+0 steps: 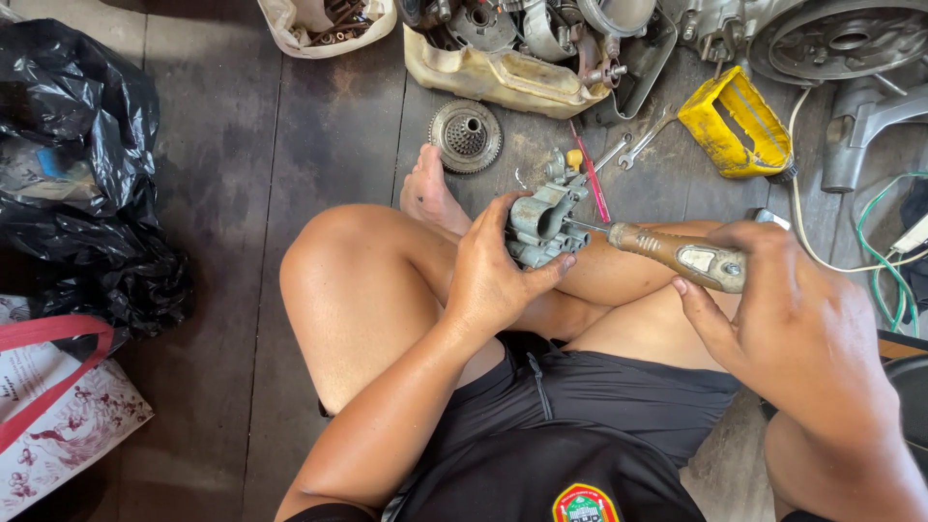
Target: Disassembling and cleaning the components of a motorcycle carburetor using a screwdriver and a brush.
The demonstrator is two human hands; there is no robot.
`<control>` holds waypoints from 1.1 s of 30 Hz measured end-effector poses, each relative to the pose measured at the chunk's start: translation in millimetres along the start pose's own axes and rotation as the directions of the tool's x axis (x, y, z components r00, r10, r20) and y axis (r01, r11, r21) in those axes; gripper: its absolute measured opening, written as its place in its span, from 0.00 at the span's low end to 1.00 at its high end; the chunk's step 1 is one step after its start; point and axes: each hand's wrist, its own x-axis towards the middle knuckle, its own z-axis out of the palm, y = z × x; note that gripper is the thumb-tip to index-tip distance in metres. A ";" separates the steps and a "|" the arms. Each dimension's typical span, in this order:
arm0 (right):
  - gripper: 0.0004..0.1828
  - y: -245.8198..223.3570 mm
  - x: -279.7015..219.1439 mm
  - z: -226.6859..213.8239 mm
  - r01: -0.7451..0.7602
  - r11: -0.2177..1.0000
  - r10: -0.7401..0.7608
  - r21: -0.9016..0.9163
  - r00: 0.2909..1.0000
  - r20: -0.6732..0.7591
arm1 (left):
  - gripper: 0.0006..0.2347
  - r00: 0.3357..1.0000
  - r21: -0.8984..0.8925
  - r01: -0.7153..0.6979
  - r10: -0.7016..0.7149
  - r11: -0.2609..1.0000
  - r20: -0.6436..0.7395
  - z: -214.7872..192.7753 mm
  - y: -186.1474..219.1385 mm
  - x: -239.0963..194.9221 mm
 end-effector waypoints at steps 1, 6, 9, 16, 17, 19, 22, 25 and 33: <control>0.25 0.0 0.1 0.4 -0.001 1.000 0.001 0.000 1.000 0.000 | 0.30 1.000 0.001 -0.001 0.001 1.000 0.001 0.5 0.2 -0.2; 0.15 -7.6 5.1 -4.6 -0.204 0.967 0.196 0.154 0.979 0.064 | 0.31 0.999 0.021 -0.033 0.033 0.999 -0.008 3.5 -0.1 -1.9; 0.33 -2.6 10.5 -4.6 -0.173 0.969 0.142 0.177 0.974 0.175 | 0.31 0.999 0.034 -0.026 0.026 0.999 -0.021 5.1 -6.8 -0.3; 0.20 -2.5 7.8 -8.8 -0.157 0.945 0.137 0.288 0.987 0.088 | 0.31 1.000 0.030 0.003 -0.003 1.000 0.004 2.8 -2.4 -0.2; 0.19 -1.6 6.2 -5.1 -0.170 0.960 0.166 0.222 0.985 0.037 | 0.31 1.000 0.023 0.003 -0.003 1.000 0.006 3.1 -2.0 -0.6; 0.22 -1.7 7.4 -2.3 -0.191 0.969 0.197 0.158 0.980 -0.019 | 0.31 1.000 0.019 -0.002 0.002 1.000 0.012 3.9 -3.3 -0.2; 0.28 -2.6 13.7 -8.9 -0.169 0.977 0.169 0.127 0.986 0.008 | 0.31 1.000 0.003 0.020 -0.020 1.000 0.019 4.5 -7.6 0.4; 0.32 -2.0 13.6 -21.4 -0.193 0.831 0.158 0.522 0.981 0.112 | 0.31 0.998 -0.023 0.048 -0.047 0.999 0.028 3.3 -8.6 1.5; 0.26 -0.3 15.1 -0.2 -0.089 0.839 0.230 0.537 0.952 -0.203 | 0.30 0.983 -0.202 0.161 -0.138 0.966 0.124 6.1 -10.6 -0.7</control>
